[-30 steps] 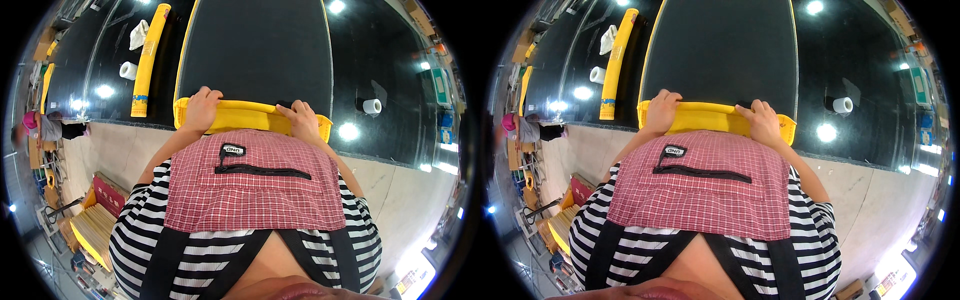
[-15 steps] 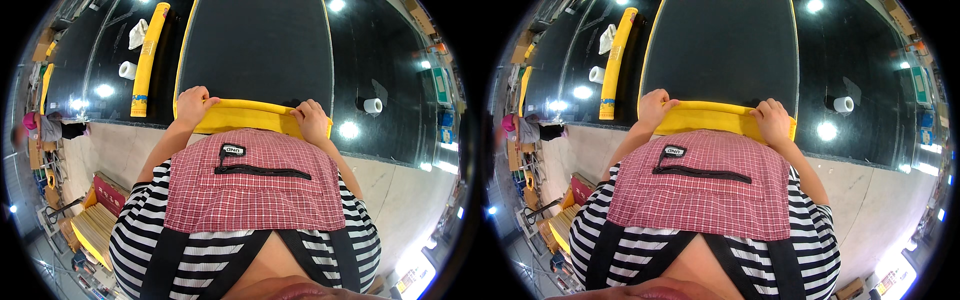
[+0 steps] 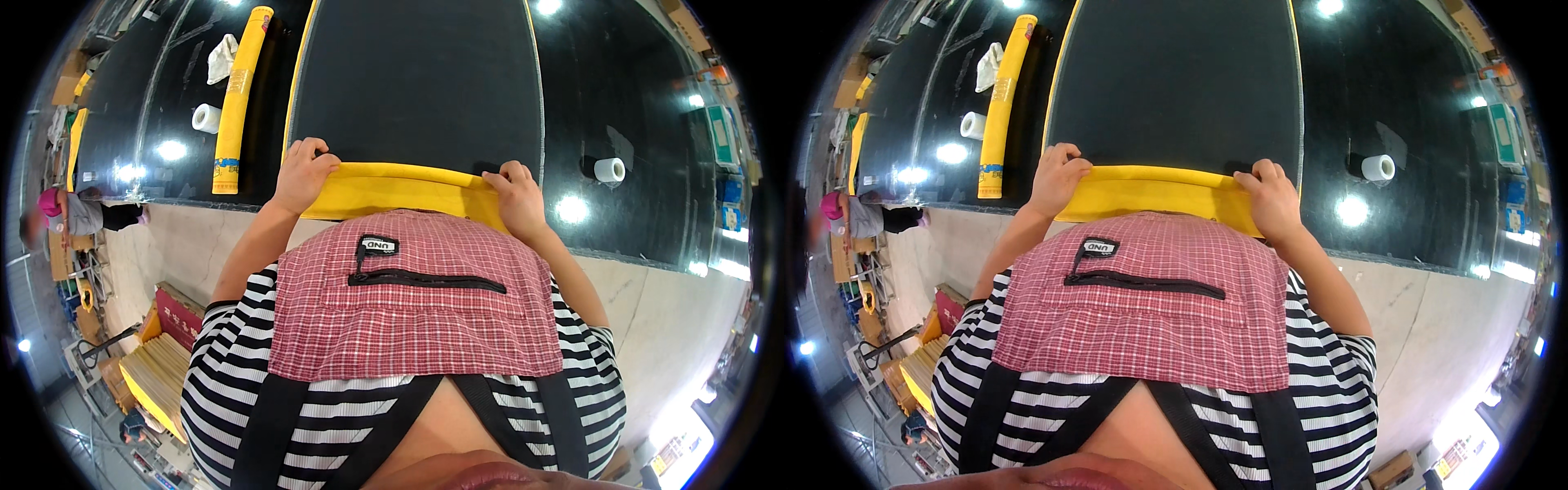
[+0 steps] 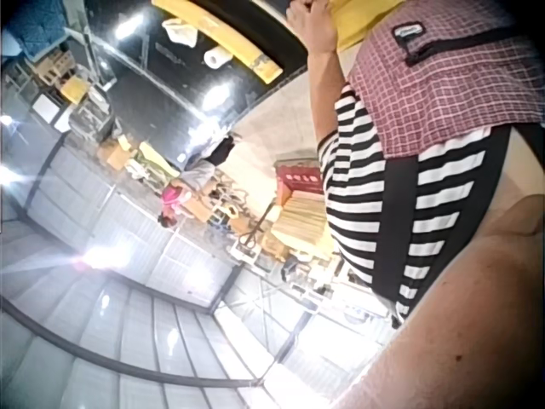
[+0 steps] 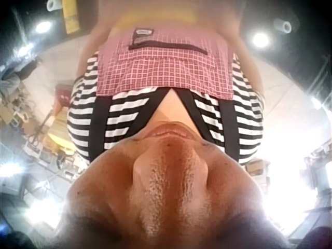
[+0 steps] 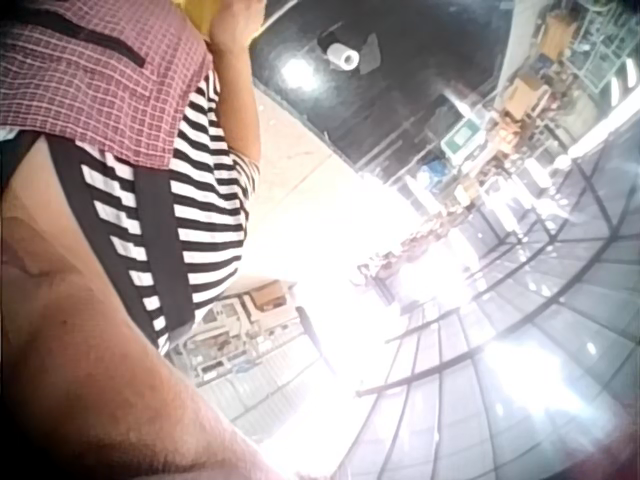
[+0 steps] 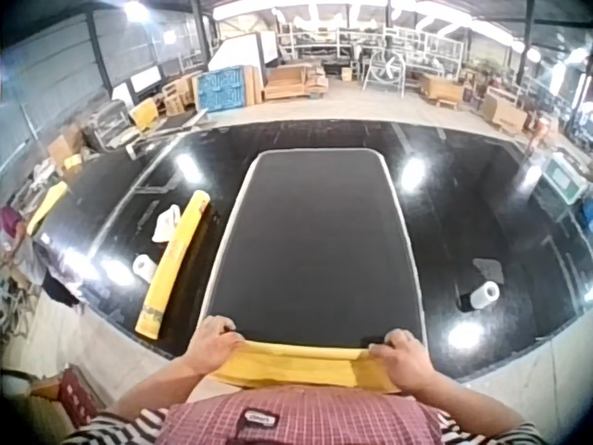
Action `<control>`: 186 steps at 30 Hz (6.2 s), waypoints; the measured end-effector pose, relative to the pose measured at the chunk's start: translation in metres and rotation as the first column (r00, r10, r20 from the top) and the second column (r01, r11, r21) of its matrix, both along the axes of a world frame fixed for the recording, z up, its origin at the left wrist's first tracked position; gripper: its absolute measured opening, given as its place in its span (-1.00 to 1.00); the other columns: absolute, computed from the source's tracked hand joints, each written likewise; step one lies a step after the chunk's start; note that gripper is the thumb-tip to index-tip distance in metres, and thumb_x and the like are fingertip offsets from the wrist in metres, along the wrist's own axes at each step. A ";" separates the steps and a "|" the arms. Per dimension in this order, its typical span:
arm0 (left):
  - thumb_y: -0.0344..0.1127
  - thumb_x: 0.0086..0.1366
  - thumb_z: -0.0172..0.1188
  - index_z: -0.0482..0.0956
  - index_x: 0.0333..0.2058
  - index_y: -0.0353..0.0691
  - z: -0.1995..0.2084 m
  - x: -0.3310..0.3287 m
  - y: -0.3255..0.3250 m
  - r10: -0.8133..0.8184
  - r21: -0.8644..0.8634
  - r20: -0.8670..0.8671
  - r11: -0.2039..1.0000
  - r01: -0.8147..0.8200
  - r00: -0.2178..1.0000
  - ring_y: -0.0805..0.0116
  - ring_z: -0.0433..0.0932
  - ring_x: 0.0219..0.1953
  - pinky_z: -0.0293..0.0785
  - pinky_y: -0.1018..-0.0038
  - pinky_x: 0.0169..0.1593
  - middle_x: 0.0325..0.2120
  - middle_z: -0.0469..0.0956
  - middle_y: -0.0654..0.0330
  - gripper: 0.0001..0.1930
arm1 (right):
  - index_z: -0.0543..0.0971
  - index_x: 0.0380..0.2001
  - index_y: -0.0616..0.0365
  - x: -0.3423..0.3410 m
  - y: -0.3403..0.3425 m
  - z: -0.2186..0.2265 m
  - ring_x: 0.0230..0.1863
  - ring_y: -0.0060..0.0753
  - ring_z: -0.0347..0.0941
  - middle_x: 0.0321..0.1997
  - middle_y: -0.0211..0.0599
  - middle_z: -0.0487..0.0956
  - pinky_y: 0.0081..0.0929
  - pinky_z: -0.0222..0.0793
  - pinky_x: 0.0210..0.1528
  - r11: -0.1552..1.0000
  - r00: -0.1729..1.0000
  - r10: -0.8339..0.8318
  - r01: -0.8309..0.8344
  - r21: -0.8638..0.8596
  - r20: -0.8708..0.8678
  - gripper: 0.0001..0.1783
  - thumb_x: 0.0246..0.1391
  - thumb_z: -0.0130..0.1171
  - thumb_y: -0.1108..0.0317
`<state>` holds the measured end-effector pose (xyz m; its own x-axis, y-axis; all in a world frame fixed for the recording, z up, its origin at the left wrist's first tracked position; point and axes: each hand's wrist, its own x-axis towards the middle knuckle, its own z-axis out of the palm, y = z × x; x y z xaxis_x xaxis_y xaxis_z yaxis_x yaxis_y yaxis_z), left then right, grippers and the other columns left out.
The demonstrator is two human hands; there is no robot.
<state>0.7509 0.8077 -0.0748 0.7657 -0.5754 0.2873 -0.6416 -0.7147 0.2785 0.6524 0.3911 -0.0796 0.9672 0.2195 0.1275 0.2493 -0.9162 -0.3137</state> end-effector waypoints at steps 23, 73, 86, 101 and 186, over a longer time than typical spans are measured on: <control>-0.34 0.22 0.31 0.67 -0.28 -0.16 -0.014 0.011 -0.004 0.000 0.019 0.011 1.000 -0.001 1.000 0.12 0.51 -0.22 0.47 0.29 -0.07 -0.32 0.49 0.16 -0.89 | 0.71 -0.28 0.14 0.024 -0.028 0.009 -0.15 -0.18 0.43 -0.25 -0.32 0.48 -0.29 0.42 -0.01 0.987 0.996 0.072 -0.079 0.143 0.050 -0.77 -0.09 0.44 0.42; -0.11 0.32 0.28 0.60 0.14 -0.04 -0.017 0.196 -0.102 0.203 -0.013 -0.205 0.978 -0.210 0.957 0.07 0.33 0.37 0.14 -0.07 0.41 0.28 0.45 0.09 -0.57 | 0.16 0.49 0.06 0.144 0.002 -0.018 0.64 -0.06 -0.18 0.60 -0.11 0.09 -0.07 -0.37 0.62 0.957 0.963 -0.256 0.264 -0.120 0.081 -0.07 0.22 0.15 -0.20; 0.34 0.28 0.19 0.30 0.39 0.09 0.004 0.215 -0.121 0.195 0.263 -0.095 0.951 -0.164 0.976 0.05 0.22 0.42 0.13 -0.05 0.34 0.40 0.27 0.07 -0.19 | 0.66 -0.06 0.03 0.256 -0.024 -0.005 0.12 -0.05 0.45 0.01 -0.22 0.60 -0.15 0.38 0.21 0.980 0.936 -0.163 0.118 0.158 0.312 -0.64 0.10 0.38 0.16; 0.06 0.28 0.32 0.53 0.15 0.04 0.008 0.208 -0.105 0.055 0.241 -0.187 0.971 -0.009 0.981 0.18 0.39 0.14 0.30 0.18 0.20 -0.02 0.46 0.20 -0.49 | 0.62 -0.06 0.04 0.235 -0.032 -0.012 -0.02 -0.06 0.47 -0.14 -0.25 0.58 -0.15 0.38 0.07 0.998 0.971 0.057 -0.057 -0.006 0.232 -0.66 0.08 0.33 0.27; -0.04 0.31 0.30 0.43 0.25 -0.28 -0.017 0.009 0.008 0.704 -0.087 -0.238 0.670 -0.737 0.669 -0.17 0.39 0.30 0.30 0.05 0.34 0.25 0.40 -0.16 -0.36 | 0.25 0.42 0.24 -0.006 -0.032 -0.031 0.32 0.03 0.40 0.40 0.11 0.32 -0.17 0.35 0.30 0.877 0.886 -0.458 0.439 0.197 0.064 -0.34 0.36 0.16 0.25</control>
<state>0.7596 0.8153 -0.0919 0.9644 0.2207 0.1459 0.1248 -0.8657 0.4847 0.6463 0.3592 -0.1110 0.9350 -0.2696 0.2303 -0.1352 -0.8715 -0.4714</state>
